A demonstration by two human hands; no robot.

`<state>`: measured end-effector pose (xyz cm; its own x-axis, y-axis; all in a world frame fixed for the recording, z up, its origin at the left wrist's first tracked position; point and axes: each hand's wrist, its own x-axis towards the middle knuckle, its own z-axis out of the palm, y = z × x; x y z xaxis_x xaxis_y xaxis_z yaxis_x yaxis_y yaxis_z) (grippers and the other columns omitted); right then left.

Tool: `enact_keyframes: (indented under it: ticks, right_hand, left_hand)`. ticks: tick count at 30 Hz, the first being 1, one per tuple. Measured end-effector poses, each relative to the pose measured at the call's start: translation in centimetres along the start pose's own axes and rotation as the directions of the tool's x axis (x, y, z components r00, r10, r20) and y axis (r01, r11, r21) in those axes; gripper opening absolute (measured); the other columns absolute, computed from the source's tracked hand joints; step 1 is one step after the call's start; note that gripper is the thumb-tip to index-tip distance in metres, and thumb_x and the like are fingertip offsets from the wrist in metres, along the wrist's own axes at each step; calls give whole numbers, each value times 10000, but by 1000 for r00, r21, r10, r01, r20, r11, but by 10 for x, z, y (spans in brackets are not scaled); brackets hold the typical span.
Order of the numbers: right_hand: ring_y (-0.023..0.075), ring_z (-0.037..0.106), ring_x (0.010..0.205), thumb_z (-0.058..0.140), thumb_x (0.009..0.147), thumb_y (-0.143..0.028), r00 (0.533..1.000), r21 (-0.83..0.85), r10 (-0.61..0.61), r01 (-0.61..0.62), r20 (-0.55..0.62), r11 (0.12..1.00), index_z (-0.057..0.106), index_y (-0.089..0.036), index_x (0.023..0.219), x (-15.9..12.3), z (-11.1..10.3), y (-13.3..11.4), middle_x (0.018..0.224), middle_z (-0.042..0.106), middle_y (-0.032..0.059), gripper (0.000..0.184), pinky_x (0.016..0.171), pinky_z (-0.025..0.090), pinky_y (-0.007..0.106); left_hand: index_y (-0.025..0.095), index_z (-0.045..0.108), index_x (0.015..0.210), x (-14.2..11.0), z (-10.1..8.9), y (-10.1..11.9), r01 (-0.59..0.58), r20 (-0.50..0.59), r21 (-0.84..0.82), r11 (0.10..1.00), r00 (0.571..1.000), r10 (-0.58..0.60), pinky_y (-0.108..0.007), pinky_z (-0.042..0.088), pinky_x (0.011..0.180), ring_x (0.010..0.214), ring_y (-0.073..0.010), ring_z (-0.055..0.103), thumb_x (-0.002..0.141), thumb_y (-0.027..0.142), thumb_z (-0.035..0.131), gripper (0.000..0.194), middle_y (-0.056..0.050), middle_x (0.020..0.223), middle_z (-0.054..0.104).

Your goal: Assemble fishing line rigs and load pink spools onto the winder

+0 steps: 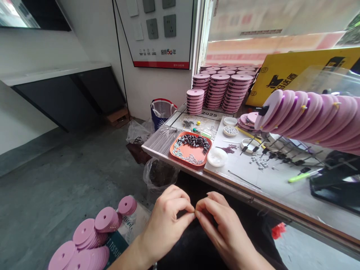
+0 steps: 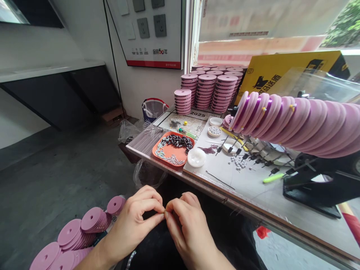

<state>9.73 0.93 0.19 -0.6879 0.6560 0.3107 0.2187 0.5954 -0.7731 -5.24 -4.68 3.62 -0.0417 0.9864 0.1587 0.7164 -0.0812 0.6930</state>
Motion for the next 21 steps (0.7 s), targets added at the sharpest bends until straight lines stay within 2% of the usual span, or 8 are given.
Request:
enact_keyframes:
  ticks: [2, 6, 9, 11, 13, 15, 18, 21]
  right_hand:
    - [172, 473, 679, 431, 880, -175, 1000, -13, -8, 8, 1, 1000, 514, -194, 736, 0, 0, 1, 658, 473, 7, 168, 664, 399, 296]
    - [175, 485, 653, 456, 877, -221, 996, 58, 87, -87, 6, 994, 523, -186, 679, 2, -4, 0, 645, 476, 13, 212, 583, 392, 272]
    - [169, 493, 639, 466, 876, -262, 987, 149, 155, -161, 47, 976, 532, -182, 664, 3, -8, 0, 655, 491, 14, 236, 566, 392, 264]
    - [163, 492, 637, 488, 867, -267, 980, 212, 180, -193, 82, 958, 542, -183, 663, 3, -12, 1, 656, 507, 6, 227, 579, 388, 259]
    - [165, 492, 662, 506, 854, -262, 979, 262, 180, -199, 95, 944, 553, -189, 677, 3, -14, 3, 658, 526, -4, 197, 602, 383, 256]
    - [168, 487, 684, 498, 854, -268, 979, 294, 183, -203, 95, 934, 551, -193, 694, 3, -16, 4, 670, 531, -8, 185, 624, 378, 259]
    - [165, 470, 675, 469, 866, -303, 967, 306, 241, -253, 77, 918, 523, -190, 694, 4, -17, 5, 685, 505, -4, 214, 621, 367, 263]
    - [171, 471, 685, 459, 869, -327, 958, 282, 278, -287, 72, 915, 520, -189, 703, 3, -17, 5, 696, 494, 4, 224, 624, 361, 270]
  left_hand:
    - [170, 595, 620, 0, 1, 0, -20, -7, 58, 998, 1000, 21, -262, 446, 654, 727, -151, 542, 704, 70, 626, 134, -6, 681, 603]
    - [170, 594, 665, 3, 0, 2, -89, 16, 168, 982, 996, 88, -261, 444, 639, 721, -161, 536, 717, 70, 611, 114, -7, 660, 592]
    - [180, 590, 889, 8, -3, 5, -188, 82, 174, 967, 981, 176, -243, 450, 653, 740, -154, 529, 742, 52, 575, 196, -7, 713, 580]
    - [191, 538, 1044, 11, -4, 7, -290, 129, 145, 946, 953, 273, -233, 453, 675, 735, -143, 519, 771, 44, 530, 310, -4, 741, 583]
    - [205, 499, 1115, 13, -5, 7, -360, 151, 105, 927, 927, 343, -228, 455, 702, 737, -136, 511, 795, 49, 496, 356, 2, 752, 587]
    - [214, 488, 1131, 14, -5, 5, -324, 128, 66, 944, 941, 314, -233, 455, 730, 759, -135, 518, 782, 67, 526, 380, 6, 771, 582]
    - [215, 531, 1049, 13, -5, 1, -111, 58, 8, 994, 992, 110, -252, 452, 756, 807, -146, 537, 686, 93, 653, 402, 4, 833, 578]
    - [201, 572, 892, 9, -6, -3, 26, 37, -74, 997, 999, -24, -261, 445, 760, 832, -152, 546, 693, 149, 666, 226, -4, 865, 589]
